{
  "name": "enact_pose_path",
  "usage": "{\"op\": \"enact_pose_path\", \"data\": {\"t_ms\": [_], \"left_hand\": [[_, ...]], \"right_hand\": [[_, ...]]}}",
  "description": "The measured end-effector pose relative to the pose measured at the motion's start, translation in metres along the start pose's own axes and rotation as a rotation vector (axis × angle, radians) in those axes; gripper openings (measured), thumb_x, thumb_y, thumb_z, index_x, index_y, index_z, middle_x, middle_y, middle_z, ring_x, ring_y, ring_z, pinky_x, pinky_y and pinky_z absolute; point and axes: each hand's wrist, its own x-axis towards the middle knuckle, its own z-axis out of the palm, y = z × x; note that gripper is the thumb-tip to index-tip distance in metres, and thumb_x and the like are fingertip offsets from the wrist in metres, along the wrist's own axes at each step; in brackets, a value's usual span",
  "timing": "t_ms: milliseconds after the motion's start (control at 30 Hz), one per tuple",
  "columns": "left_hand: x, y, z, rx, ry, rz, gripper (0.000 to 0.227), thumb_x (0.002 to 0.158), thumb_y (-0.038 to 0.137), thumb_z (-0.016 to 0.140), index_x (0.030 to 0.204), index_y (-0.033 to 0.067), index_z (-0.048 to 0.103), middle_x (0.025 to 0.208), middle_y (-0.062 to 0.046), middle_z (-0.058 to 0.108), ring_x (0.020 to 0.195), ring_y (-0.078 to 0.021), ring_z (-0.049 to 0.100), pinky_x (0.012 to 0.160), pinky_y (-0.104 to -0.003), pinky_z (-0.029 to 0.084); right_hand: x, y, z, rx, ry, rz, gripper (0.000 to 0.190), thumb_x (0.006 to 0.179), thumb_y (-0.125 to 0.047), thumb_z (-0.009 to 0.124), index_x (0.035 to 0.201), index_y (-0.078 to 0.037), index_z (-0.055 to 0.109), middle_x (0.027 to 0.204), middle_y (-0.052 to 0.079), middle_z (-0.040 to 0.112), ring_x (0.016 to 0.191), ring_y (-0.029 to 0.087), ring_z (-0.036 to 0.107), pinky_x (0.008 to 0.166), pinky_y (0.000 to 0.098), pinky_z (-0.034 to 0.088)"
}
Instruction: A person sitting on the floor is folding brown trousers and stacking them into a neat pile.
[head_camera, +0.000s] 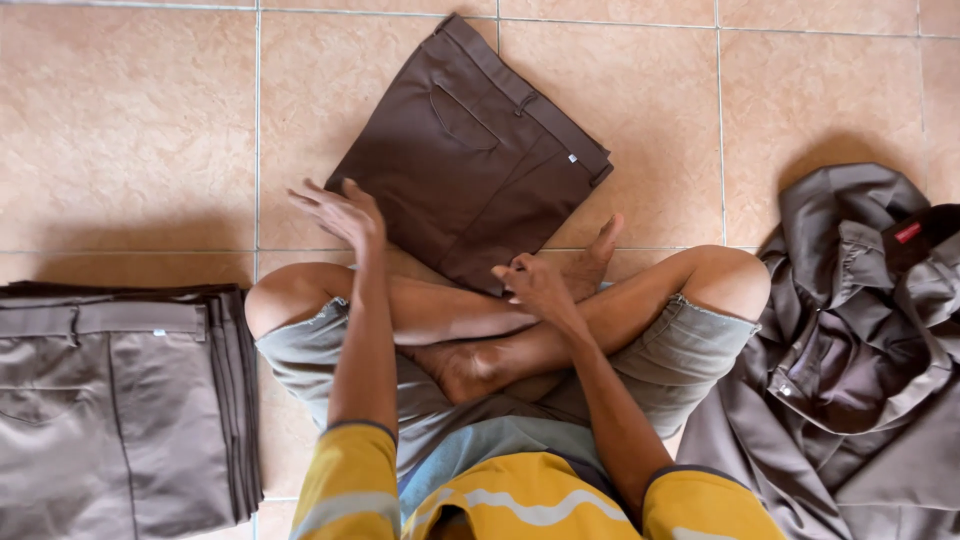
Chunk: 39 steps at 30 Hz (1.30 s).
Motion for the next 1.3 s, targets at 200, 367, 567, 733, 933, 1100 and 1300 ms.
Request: {"op": "enact_pose_path", "data": {"t_ms": [200, 367, 567, 733, 933, 1100, 1300], "left_hand": [[-0.111, 0.062, -0.026, 0.081, -0.565, 0.186, 0.093, 0.092, 0.023, 0.079, 0.16, -0.0025, 0.02, 0.161, -0.039, 0.004, 0.145, -0.0647, 0.017, 0.102, -0.084, 0.034], [-0.103, 0.067, -0.007, 0.287, -0.936, 0.279, 0.122, 0.074, 0.043, 0.092, 0.162, -0.0036, 0.022, 0.166, -0.036, -0.002, 0.146, -0.0672, -0.005, 0.11, -0.086, 0.008], [-0.014, -0.001, 0.032, -0.037, -0.839, 0.441, 0.072, 0.096, 0.06, 0.068, 0.146, 0.0084, 0.059, 0.163, -0.021, 0.035, 0.152, -0.0502, 0.022, 0.122, -0.068, 0.018], [-0.03, -0.004, 0.033, 0.116, -0.695, 0.605, 0.079, 0.093, 0.062, 0.069, 0.151, 0.0109, 0.05, 0.163, -0.022, 0.031, 0.153, -0.0469, 0.022, 0.122, -0.065, 0.02], [-0.007, -0.006, 0.032, 0.204, -0.679, 0.827, 0.093, 0.087, 0.069, 0.068, 0.155, 0.0099, 0.043, 0.167, -0.024, 0.022, 0.154, -0.0479, 0.015, 0.123, -0.065, 0.018], [0.001, -0.004, 0.026, 0.244, -0.71, 0.911, 0.096, 0.086, 0.074, 0.064, 0.155, 0.0109, 0.044, 0.168, -0.023, 0.019, 0.155, -0.0471, 0.014, 0.125, -0.064, 0.015], [0.001, -0.002, 0.026, 0.264, -0.678, 0.909, 0.096, 0.086, 0.074, 0.064, 0.156, 0.0118, 0.042, 0.168, -0.023, 0.021, 0.155, -0.0461, 0.015, 0.125, -0.064, 0.014]], "right_hand": [[0.023, -0.055, -0.063, -0.378, 0.297, -0.365, 0.02, 0.098, -0.017, 0.059, 0.089, -0.004, 0.069, 0.081, 0.028, 0.07, 0.081, 0.047, 0.071, 0.076, 0.0526, 0.054], [0.103, 0.015, -0.088, -0.462, 0.435, -0.085, 0.03, 0.1, -0.04, 0.065, 0.115, -0.015, 0.07, 0.108, 0.015, 0.073, 0.1, 0.041, 0.071, 0.094, 0.0602, 0.049], [0.13, 0.021, -0.099, -0.389, 0.414, -0.102, 0.033, 0.097, -0.03, 0.07, 0.117, -0.007, 0.057, 0.114, 0.023, 0.061, 0.104, 0.049, 0.066, 0.089, 0.0616, 0.052], [0.14, 0.021, -0.083, -0.376, 0.396, -0.045, 0.046, 0.095, -0.035, 0.072, 0.124, -0.007, 0.051, 0.12, 0.024, 0.056, 0.106, 0.049, 0.064, 0.089, 0.0613, 0.05], [0.134, 0.026, -0.088, -0.382, 0.266, -0.04, 0.043, 0.091, -0.038, 0.071, 0.113, -0.003, 0.06, 0.111, 0.027, 0.061, 0.104, 0.053, 0.064, 0.089, 0.0635, 0.047], [0.137, 0.054, -0.087, -0.327, 0.287, 0.006, 0.043, 0.093, -0.041, 0.07, 0.111, -0.003, 0.064, 0.109, 0.028, 0.065, 0.106, 0.053, 0.063, 0.092, 0.0605, 0.046], [0.123, 0.011, -0.063, -0.395, 0.355, 0.115, 0.031, 0.101, -0.03, 0.055, 0.117, -0.003, 0.055, 0.112, 0.027, 0.063, 0.111, 0.05, 0.061, 0.098, 0.0594, 0.046]]}}
